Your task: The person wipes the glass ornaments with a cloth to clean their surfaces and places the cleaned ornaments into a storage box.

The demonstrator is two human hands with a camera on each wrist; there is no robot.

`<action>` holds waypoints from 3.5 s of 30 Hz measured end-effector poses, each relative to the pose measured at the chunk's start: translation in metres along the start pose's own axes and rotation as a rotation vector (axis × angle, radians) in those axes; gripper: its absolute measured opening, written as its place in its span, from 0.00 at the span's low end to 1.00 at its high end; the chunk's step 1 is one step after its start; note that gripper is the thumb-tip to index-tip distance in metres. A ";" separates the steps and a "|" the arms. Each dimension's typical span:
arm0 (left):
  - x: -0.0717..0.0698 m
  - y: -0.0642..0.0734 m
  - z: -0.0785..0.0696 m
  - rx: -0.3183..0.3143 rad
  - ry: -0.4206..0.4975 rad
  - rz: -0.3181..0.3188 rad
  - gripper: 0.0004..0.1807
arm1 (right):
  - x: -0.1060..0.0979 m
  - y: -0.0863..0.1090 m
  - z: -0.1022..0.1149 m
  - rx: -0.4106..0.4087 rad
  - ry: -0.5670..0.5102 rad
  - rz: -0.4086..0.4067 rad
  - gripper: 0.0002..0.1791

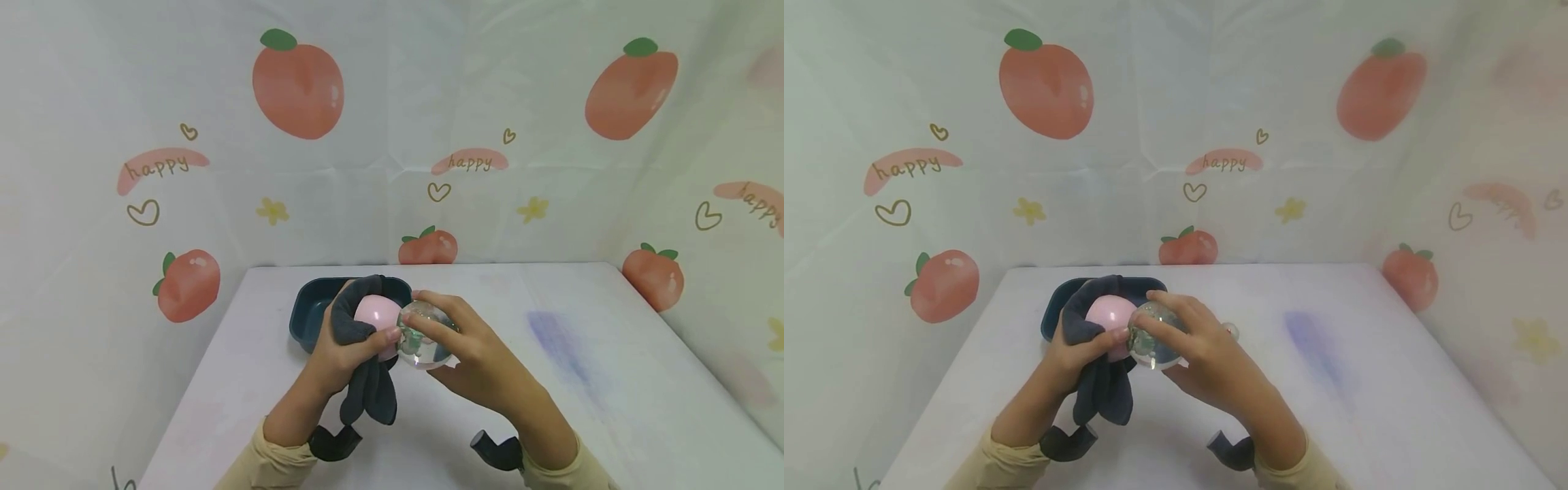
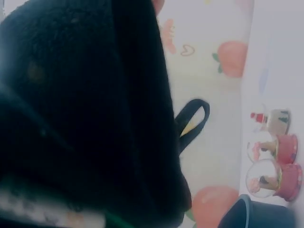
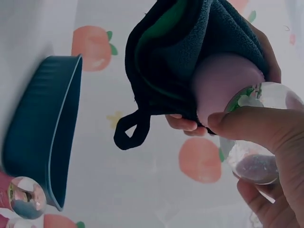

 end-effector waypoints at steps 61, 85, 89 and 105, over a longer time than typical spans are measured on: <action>-0.003 0.001 -0.006 0.012 -0.114 0.021 0.34 | -0.005 0.000 -0.003 0.097 -0.248 -0.031 0.47; -0.005 0.001 -0.009 0.028 -0.142 -0.066 0.29 | 0.001 -0.001 0.001 0.022 -0.099 -0.076 0.51; -0.005 0.001 -0.011 0.061 -0.146 -0.076 0.28 | 0.002 -0.001 -0.004 0.093 -0.171 -0.051 0.56; -0.004 0.002 -0.012 0.089 -0.126 -0.097 0.29 | 0.003 0.005 -0.015 0.440 -0.582 0.048 0.38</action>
Point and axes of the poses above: each hand's wrist, its own y-axis away from the middle knuckle, its own x-axis out of the palm, z = x × y, the point moved 3 cm from there along -y, towards the middle knuckle, and after that the axes turned 9 degrees about -y, right-handed, at the moved point
